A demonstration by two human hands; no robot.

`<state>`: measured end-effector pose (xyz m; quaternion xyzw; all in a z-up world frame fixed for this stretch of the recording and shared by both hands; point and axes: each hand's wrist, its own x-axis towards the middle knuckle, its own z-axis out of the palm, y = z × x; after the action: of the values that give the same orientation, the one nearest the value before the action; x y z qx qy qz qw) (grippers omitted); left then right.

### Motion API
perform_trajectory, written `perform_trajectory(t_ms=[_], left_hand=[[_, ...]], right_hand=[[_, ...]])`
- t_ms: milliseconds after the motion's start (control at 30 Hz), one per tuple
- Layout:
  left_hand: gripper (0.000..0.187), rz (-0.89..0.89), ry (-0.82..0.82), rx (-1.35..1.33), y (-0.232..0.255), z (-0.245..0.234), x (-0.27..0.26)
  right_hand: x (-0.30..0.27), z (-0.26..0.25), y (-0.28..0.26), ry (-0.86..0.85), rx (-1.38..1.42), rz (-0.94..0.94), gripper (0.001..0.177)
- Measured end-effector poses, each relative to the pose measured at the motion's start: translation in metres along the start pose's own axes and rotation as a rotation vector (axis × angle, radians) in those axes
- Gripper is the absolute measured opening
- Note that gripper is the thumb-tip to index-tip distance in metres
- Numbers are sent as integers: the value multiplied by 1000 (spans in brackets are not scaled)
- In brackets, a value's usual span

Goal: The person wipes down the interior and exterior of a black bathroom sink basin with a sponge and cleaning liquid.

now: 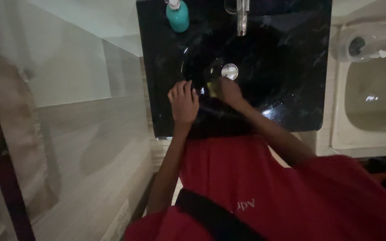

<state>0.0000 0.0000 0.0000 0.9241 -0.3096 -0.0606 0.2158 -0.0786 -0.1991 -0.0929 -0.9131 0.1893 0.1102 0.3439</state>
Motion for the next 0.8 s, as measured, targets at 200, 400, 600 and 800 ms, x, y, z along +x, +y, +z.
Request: perform_trajectory(t_ms=[200,400,600,800], left_hand=[[41,9,3,-1,-1,0,2],[41,23,24,39,1,0,1],[40,27,7,11,-4,2,2],[39,39,59,-8,5,-6,-2]], right_hand=[[-23,-34,-35,-419,25,-4,33],[8,-25,-22,-89,-68,39,42],[-15,-4,-45,-315,307,-90,38],[21,6,5,-236,16,179,37]])
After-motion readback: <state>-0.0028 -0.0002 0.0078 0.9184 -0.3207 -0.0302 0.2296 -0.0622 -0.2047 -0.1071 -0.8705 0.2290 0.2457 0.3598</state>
